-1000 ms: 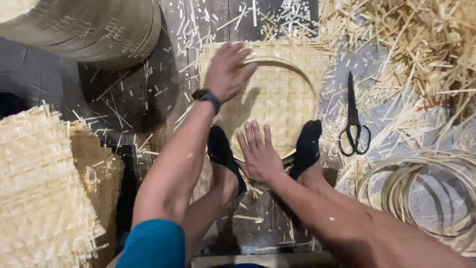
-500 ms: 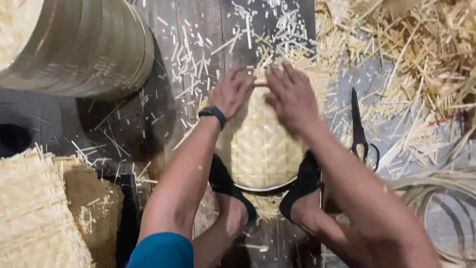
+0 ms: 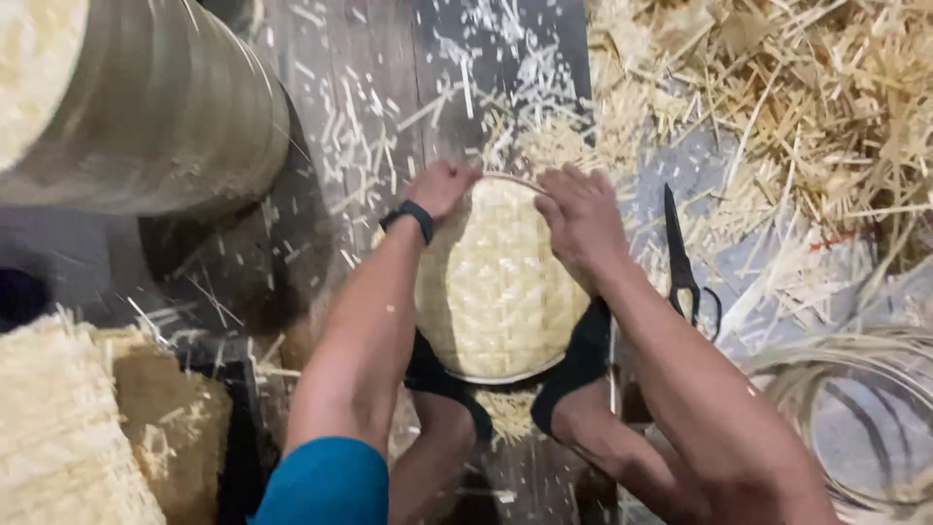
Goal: Fitting a square woven bamboo mat into a circular frame and trimming the excess material with scissors to form a basket component.
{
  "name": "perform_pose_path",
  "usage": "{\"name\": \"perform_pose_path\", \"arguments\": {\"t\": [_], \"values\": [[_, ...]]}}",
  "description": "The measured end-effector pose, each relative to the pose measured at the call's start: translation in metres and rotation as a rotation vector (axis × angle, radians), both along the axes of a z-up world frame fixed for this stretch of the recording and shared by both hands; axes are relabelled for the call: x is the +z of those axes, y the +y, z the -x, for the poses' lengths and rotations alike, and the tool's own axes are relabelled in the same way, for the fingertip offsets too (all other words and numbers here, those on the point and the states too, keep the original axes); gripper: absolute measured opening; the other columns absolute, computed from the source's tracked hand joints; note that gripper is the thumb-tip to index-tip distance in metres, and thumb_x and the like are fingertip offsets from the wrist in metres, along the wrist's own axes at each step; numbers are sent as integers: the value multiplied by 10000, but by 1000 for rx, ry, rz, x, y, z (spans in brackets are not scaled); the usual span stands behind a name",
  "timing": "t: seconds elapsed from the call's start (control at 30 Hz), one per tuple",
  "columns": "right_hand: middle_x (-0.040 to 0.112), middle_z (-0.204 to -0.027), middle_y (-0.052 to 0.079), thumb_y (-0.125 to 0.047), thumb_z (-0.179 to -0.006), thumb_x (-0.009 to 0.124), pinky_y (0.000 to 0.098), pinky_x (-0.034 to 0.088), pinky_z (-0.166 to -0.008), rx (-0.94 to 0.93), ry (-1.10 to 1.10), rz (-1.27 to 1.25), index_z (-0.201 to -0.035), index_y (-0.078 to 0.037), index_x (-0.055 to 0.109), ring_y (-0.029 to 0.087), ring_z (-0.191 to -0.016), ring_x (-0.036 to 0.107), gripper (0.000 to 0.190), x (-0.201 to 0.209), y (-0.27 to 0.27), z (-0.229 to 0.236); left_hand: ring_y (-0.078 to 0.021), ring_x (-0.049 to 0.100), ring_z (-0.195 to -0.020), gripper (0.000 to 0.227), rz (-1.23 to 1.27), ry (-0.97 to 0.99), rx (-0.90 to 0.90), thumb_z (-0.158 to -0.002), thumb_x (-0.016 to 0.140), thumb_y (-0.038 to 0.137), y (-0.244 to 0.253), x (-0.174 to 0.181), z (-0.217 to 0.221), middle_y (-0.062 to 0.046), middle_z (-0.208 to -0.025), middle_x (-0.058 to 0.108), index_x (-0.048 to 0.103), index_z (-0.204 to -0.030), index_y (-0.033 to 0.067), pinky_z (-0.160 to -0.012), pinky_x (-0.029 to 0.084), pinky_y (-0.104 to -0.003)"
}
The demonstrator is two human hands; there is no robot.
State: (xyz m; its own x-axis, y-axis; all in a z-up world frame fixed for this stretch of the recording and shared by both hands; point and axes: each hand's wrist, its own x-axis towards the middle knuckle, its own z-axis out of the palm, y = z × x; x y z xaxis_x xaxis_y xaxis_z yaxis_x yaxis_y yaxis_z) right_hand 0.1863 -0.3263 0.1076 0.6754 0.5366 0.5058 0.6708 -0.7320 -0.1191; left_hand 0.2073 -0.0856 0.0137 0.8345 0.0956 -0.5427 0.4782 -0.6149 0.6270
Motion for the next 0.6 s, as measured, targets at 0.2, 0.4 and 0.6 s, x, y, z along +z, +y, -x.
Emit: {"name": "perform_pose_path", "arguments": {"t": [0.2, 0.4, 0.6], "values": [[756, -846, 188, -305, -1065, 651, 384, 533, -728, -427, 1078, -435, -1115, -68, 778, 362, -830, 709, 274, -56, -22, -4, -304, 587, -739, 617, 221, 127, 110, -951, 676, 558, 2, 11, 3, -334, -985, 738, 738, -1005, -53, -689, 467, -534], [720, -811, 219, -315, -975, 684, 414, 530, -712, -455, 847, -481, -967, 44, 769, 313, -726, 696, 369, -28, -9, 4, -174, 655, -827, 538, 277, -60, 34, -903, 639, 527, 2, -2, -2, -89, -888, 747, 774, -1012, 17, -759, 500, -339], [671, -991, 348, -336, -1052, 514, 561, 503, -809, -576, 539, -107, -988, 118, 687, 512, -872, 656, 489, -45, 9, 38, -378, 697, -964, 602, 11, -238, -57, -918, 483, 574, -13, 17, 4, -213, -1000, 778, 811, -1075, 94, -889, 518, -483]]}}
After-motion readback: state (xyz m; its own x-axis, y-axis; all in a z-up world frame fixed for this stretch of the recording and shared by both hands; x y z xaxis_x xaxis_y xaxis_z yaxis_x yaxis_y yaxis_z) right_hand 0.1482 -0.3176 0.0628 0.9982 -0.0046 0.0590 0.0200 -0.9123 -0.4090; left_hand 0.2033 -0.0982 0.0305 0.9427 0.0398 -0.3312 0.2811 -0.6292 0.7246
